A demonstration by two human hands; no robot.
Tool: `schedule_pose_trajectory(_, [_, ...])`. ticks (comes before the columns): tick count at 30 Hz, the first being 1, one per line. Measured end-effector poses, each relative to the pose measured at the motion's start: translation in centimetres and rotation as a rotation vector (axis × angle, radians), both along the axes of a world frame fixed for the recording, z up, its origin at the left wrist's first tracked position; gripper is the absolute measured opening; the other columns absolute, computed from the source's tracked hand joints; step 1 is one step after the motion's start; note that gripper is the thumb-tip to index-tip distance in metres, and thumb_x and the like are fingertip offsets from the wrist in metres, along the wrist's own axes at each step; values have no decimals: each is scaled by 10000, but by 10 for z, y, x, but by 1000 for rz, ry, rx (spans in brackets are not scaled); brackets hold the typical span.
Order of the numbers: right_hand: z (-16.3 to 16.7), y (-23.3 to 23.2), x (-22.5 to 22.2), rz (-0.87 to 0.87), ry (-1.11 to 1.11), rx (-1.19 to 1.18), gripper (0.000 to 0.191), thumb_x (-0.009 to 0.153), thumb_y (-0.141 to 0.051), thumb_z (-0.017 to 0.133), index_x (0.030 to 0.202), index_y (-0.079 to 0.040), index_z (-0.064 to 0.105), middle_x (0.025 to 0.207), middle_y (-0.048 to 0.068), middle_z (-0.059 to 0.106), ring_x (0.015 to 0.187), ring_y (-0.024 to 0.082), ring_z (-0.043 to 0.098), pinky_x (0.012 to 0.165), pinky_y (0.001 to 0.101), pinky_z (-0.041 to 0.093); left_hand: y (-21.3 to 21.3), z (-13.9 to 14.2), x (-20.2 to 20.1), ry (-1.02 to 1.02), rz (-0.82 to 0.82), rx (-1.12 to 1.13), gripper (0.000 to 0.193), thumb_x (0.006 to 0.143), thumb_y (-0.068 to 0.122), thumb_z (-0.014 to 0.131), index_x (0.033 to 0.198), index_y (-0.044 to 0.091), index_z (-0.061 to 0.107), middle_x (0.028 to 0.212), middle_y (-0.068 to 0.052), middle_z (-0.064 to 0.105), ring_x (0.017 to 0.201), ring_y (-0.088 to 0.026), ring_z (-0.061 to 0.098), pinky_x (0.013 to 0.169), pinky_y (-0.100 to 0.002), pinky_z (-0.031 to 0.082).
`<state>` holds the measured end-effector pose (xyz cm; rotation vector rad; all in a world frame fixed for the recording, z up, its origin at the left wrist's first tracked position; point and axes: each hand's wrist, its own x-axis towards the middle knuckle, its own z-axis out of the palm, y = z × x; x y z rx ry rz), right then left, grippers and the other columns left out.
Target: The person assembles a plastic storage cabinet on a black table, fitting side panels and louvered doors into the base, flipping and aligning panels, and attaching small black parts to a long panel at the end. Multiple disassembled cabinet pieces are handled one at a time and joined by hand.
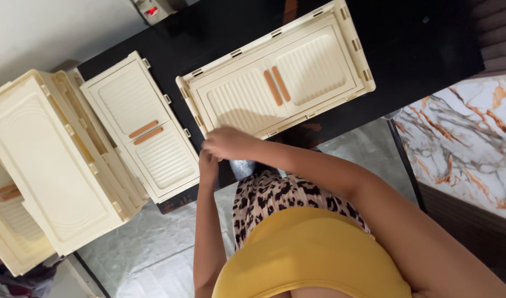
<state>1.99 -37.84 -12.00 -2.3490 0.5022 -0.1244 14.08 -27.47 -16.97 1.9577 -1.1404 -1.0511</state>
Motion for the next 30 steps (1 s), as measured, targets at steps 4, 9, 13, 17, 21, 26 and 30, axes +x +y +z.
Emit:
schedule_pose_trajectory(4, [-21, 4, -120, -421, -369, -72, 327, 881, -68, 717, 1199, -3, 680, 1145, 148, 680, 1119, 299, 634, 1045, 458, 493, 6, 0, -11, -166, 28, -26, 369, 1009, 309, 645, 1017, -54, 714, 1231, -256, 606, 1148, -393, 578, 1005, -442, 440])
schedule_pose_trajectory(9, [-47, 11, -254, -883, -114, -237, 331, 904, -37, 649, 1234, -37, 632, 1253, 177, 631, 1230, 385, 559, 1066, 497, 453, 4, 0, -23, -204, 125, 3, 425, 975, 356, 732, 942, -65, 683, 1094, -243, 567, 940, -295, 560, 878, -396, 483])
schedule_pose_trajectory(13, [-58, 13, -302, -935, 30, -290, 452, 891, -25, 640, 1340, -30, 585, 1361, 188, 533, 1286, 403, 511, 1057, 514, 447, -1, 5, -36, -80, 355, 84, 461, 911, 390, 796, 951, -27, 601, 841, -120, 613, 739, -165, 539, 681, -304, 485])
schedule_pose_trajectory(17, [-61, 12, -312, -889, 81, -263, 560, 847, -21, 640, 1398, -40, 545, 1437, 188, 477, 1336, 401, 484, 1074, 504, 441, -4, 16, -44, 42, 304, 192, 432, 971, 309, 817, 906, -78, 635, 796, -100, 571, 706, -135, 465, 631, -284, 410])
schedule_pose_trajectory(21, [-60, 10, -317, -817, 102, -288, 672, 821, -21, 628, 1479, -29, 493, 1483, 192, 463, 1380, 395, 464, 1076, 505, 416, -8, 21, -54, 522, 479, 95, 256, 927, 136, 760, 1061, -26, 615, 944, -67, 685, 814, -113, 645, 726, -262, 547])
schedule_pose_trajectory(26, [-64, 4, -328, -768, 79, -354, 653, 842, 8, 587, 1486, -38, 491, 1473, 161, 503, 1418, 341, 473, 1109, 480, 422, -10, 22, -63, 594, 550, 68, 246, 953, 58, 726, 1139, -20, 585, 1016, -103, 714, 902, -168, 707, 808, -310, 605])
schedule_pose_trajectory(30, [-70, -2, -335, -708, 86, -445, 609, 873, 9, 587, 1476, -26, 507, 1446, 143, 524, 1409, 317, 487, 1135, 451, 430, -7, 24, -65, 575, 569, 68, 264, 940, 60, 728, 1149, -14, 585, 1019, -100, 719, 883, -165, 706, 791, -301, 600])
